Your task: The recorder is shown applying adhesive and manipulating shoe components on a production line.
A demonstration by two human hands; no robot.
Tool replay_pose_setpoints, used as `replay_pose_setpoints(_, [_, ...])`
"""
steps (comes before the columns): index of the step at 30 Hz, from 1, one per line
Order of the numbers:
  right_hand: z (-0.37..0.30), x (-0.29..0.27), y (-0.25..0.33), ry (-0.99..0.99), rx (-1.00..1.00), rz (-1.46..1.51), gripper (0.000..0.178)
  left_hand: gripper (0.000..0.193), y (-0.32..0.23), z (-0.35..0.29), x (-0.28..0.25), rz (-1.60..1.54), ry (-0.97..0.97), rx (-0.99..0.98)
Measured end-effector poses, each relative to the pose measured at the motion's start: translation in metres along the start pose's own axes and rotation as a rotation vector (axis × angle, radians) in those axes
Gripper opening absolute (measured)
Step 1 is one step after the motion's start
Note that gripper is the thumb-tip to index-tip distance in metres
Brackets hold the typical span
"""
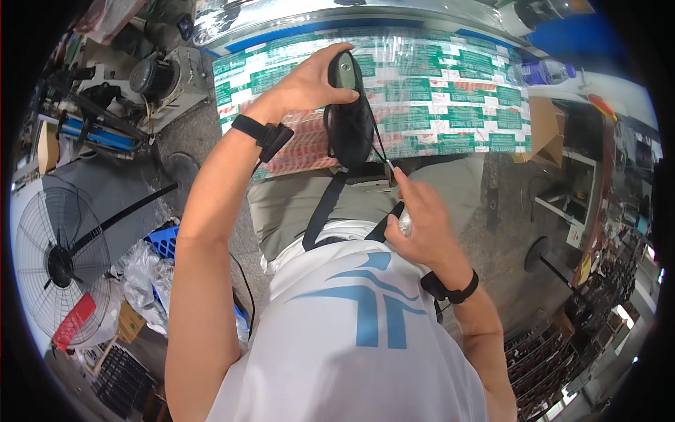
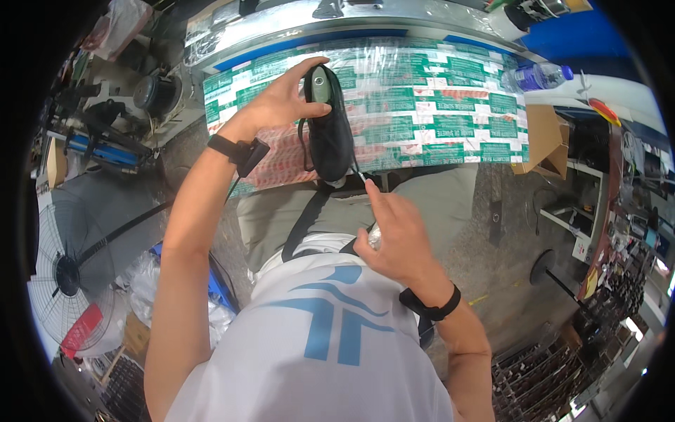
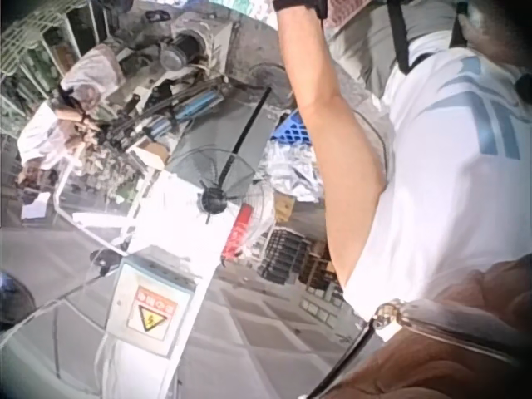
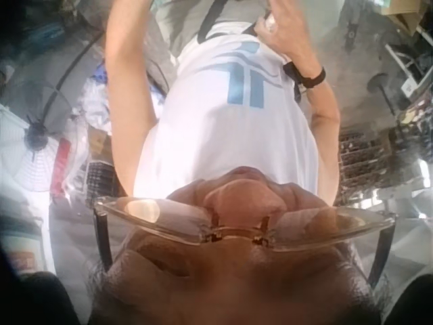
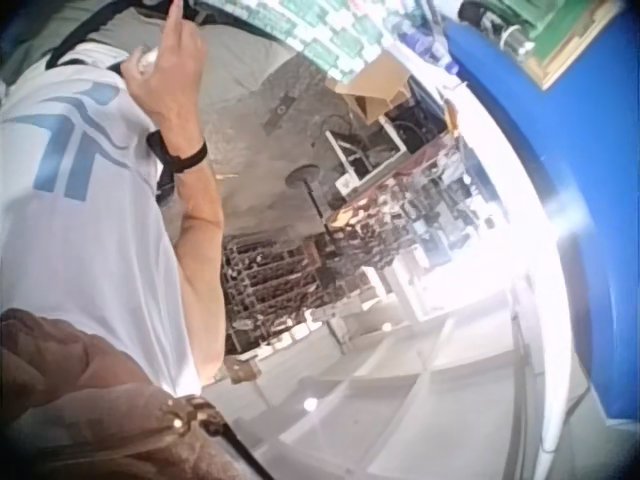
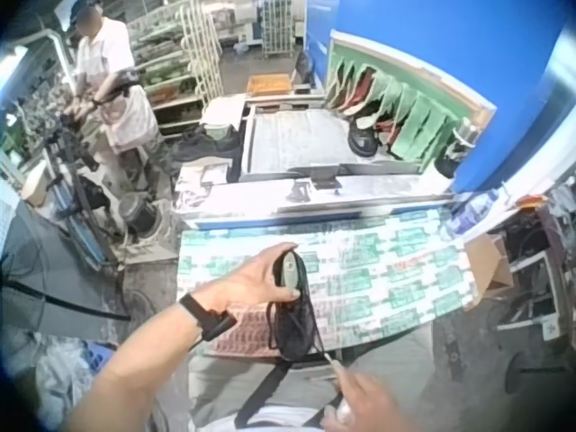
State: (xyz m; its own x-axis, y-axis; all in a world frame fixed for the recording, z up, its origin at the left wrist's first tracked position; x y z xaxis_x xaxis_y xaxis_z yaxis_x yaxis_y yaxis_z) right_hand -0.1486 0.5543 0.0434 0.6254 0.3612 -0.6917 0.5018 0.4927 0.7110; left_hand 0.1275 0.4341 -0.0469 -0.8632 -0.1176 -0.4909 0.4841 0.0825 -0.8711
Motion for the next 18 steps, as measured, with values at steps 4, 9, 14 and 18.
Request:
replay_pose_setpoints(4, [0.023, 0.031, -0.005, 0.042, 0.024, 0.026, 0.082, 0.102, 0.004, -0.003, 0.007, -0.094, 0.052, -0.120])
replay_pose_setpoints(9, [0.076, 0.053, 0.008, -0.154, -0.193, 0.034, 0.077, 0.106, 0.002, -0.005, 0.006, -0.129, 0.110, -0.153])
replay_pose_setpoints(14, [0.084, 0.067, 0.007, -0.191, -0.260, -0.109, 0.076, 0.110, 0.000, -0.005, 0.005, -0.120, 0.117, -0.155])
replay_pose_setpoints(18, [0.083, 0.072, 0.003, -0.106, -0.192, -0.098, 0.079, 0.110, 0.006, -0.007, 0.007, -0.098, 0.112, -0.173])
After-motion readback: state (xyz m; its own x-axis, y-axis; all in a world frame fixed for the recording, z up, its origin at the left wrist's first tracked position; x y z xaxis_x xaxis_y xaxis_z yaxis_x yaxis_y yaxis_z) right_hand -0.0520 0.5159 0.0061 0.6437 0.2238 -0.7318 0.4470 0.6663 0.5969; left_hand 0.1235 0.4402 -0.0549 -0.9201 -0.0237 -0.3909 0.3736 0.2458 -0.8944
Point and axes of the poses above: each hand's wrist, its own z-axis towards the middle knuckle, its own x-axis out of the palm, y = z × x, the point moved 10 cm from there along z, towards the middle knuckle, and after that the axes turned 13 degrees about -y, right-handed, at the moved point
